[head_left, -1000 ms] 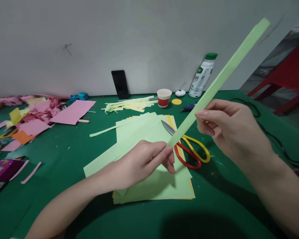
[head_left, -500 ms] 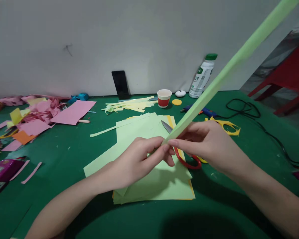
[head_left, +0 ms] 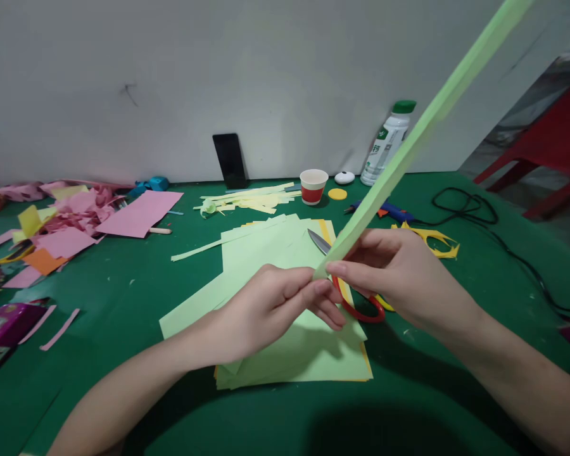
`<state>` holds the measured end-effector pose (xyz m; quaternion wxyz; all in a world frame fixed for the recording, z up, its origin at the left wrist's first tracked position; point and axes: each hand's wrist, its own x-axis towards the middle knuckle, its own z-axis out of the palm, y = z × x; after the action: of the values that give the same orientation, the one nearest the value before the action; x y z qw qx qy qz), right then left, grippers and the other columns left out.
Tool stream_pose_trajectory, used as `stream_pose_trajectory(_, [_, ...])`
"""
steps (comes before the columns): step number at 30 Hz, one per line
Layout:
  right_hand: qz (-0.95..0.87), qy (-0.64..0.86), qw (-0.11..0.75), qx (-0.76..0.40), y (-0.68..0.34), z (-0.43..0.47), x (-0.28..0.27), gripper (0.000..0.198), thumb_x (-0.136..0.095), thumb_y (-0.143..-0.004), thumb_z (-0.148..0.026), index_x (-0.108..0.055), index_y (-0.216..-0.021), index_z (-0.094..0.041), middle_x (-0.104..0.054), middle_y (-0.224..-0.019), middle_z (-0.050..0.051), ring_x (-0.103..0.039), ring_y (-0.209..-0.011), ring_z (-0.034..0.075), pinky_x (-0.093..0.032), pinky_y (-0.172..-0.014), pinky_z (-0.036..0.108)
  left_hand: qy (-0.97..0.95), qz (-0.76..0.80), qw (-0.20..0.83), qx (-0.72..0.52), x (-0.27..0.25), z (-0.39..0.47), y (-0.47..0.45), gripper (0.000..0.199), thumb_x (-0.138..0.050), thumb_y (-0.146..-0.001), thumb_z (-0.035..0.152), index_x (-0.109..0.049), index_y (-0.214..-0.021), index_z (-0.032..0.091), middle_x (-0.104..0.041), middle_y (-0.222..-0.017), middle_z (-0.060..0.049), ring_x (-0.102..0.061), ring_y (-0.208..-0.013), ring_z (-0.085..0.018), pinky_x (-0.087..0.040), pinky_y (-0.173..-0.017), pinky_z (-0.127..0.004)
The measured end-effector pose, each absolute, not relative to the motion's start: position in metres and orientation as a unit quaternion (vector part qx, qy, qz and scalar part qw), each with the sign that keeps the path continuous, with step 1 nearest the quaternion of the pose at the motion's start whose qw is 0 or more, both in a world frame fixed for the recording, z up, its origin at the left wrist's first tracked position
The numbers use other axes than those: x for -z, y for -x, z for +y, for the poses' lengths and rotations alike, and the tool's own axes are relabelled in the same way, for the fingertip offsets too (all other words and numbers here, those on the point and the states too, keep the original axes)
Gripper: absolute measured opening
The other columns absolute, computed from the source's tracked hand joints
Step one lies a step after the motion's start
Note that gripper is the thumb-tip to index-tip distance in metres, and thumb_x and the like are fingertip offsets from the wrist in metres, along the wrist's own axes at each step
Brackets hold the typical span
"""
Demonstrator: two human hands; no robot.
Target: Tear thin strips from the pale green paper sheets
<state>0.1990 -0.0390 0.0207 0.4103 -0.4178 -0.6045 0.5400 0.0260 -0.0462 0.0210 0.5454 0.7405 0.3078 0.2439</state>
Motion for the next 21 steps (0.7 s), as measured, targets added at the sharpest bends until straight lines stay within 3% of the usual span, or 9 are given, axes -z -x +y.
stream_pose_trajectory(5, [-0.608, 0.41, 0.425, -0.53, -0.202, -0.038, -0.02, 0.001, -0.067, -0.068, -0.021, -0.066, -0.067, -0.02, -0.062, -0.059, -0.002, -0.055, -0.05, 0.009, -0.042, -0.044, 0.019, -0.696, 0.297, 0.61, -0.237, -0.021, -0.046, -0.027, 0.026, -0.037, -0.09, 0.026, -0.056, -0.081, 0.012, -0.07, -0.081, -0.009, -0.067, -0.078, -0.014, -0.052, -0.075, -0.022])
stream_pose_trajectory(11, [-0.59, 0.416, 0.479, -0.499, -0.211, -0.036, -0.022, 0.006, -0.068, -0.066, -0.016, -0.065, -0.067, -0.021, -0.046, -0.05, -0.007, -0.036, -0.04, 0.003, -0.027, -0.036, 0.017, -0.672, 0.295, 0.636, -0.239, -0.021, -0.047, -0.029, 0.027, -0.038, -0.09, 0.027, -0.056, -0.081, 0.01, -0.07, -0.079, -0.009, -0.067, -0.074, -0.015, -0.054, -0.071, -0.024])
stream_pose_trajectory(15, [-0.567, 0.418, 0.51, -0.493, -0.217, -0.033, -0.027, 0.005, -0.068, -0.067, -0.02, -0.064, -0.064, -0.02, -0.044, -0.049, -0.006, -0.033, -0.041, 0.003, -0.025, -0.035, 0.016, -0.666, 0.286, 0.65, -0.23, -0.022, -0.048, -0.029, 0.027, -0.036, -0.091, 0.028, -0.056, -0.083, 0.01, -0.07, -0.08, -0.009, -0.067, -0.075, -0.014, -0.054, -0.073, -0.024])
stream_pose_trajectory(21, [-0.552, 0.456, 0.523, -0.462, -0.221, -0.03, -0.034, 0.013, -0.065, -0.067, -0.018, -0.059, -0.056, -0.018, -0.038, -0.044, -0.006, -0.031, -0.039, 0.003, -0.022, -0.035, 0.019, -0.663, 0.294, 0.654, -0.217, -0.023, -0.048, -0.028, 0.029, -0.035, -0.091, 0.03, -0.055, -0.082, 0.011, -0.069, -0.081, -0.01, -0.067, -0.075, -0.014, -0.054, -0.061, -0.02])
